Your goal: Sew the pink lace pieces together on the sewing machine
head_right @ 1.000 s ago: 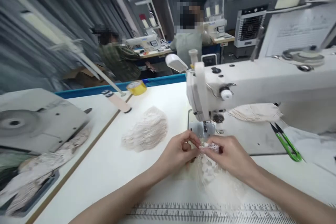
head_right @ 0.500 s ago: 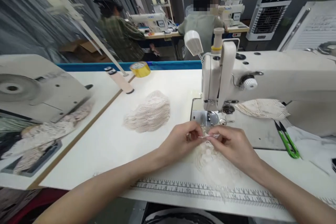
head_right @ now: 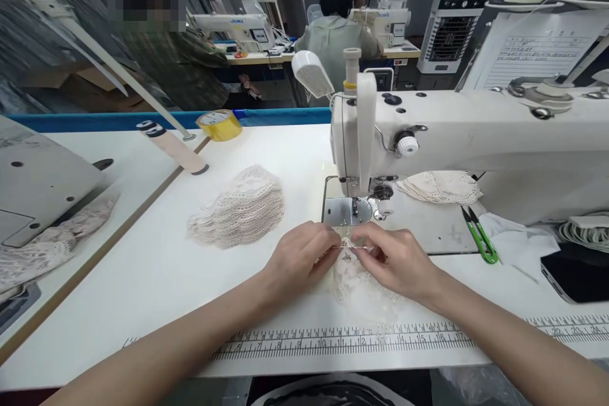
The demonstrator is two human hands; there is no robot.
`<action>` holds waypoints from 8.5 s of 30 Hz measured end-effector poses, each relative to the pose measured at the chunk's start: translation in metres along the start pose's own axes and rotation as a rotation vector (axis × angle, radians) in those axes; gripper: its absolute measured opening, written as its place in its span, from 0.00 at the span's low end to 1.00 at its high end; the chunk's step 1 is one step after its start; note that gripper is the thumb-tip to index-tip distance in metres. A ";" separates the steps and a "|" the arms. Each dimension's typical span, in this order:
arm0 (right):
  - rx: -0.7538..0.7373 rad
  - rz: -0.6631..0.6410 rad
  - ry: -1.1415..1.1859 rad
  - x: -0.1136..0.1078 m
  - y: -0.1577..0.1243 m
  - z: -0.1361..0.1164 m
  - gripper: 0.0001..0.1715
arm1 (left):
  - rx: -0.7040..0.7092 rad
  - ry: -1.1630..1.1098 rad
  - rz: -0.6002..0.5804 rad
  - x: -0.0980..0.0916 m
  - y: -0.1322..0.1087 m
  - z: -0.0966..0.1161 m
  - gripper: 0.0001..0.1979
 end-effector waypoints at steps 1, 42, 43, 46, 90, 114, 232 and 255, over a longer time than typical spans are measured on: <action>-0.004 0.001 -0.007 0.000 0.000 0.000 0.08 | 0.007 0.011 -0.005 0.000 0.000 0.000 0.09; 0.388 -0.429 -0.250 -0.045 0.006 -0.046 0.15 | -0.664 -0.925 -0.293 -0.008 0.016 0.014 0.06; 0.411 -0.407 -0.270 -0.041 0.012 -0.038 0.14 | -0.619 -0.758 -0.280 -0.003 0.014 0.010 0.06; 0.380 -0.292 -0.387 -0.023 0.026 -0.012 0.13 | -0.459 -0.286 -0.284 0.013 0.008 0.001 0.07; 0.062 -0.006 -0.990 -0.004 0.018 0.025 0.24 | -0.132 0.226 -0.375 0.018 0.004 0.014 0.19; 0.063 -0.003 -1.092 -0.007 0.014 0.034 0.24 | -0.110 0.230 -0.337 0.015 0.003 0.014 0.18; 0.058 0.109 -0.610 -0.009 0.014 0.022 0.09 | -0.106 0.003 -0.313 0.021 0.025 -0.031 0.10; -0.204 0.110 -0.694 -0.009 0.016 0.012 0.14 | 0.085 0.280 -0.314 0.011 0.005 -0.003 0.13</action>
Point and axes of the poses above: each hand's wrist, its own y-axis towards the middle knuckle, its own x-axis out of the palm, z = x × y, the point moved 1 cm from there along y, towards the middle knuckle, and after that the axes turned 12 degrees about x, right-handed, at the moved point
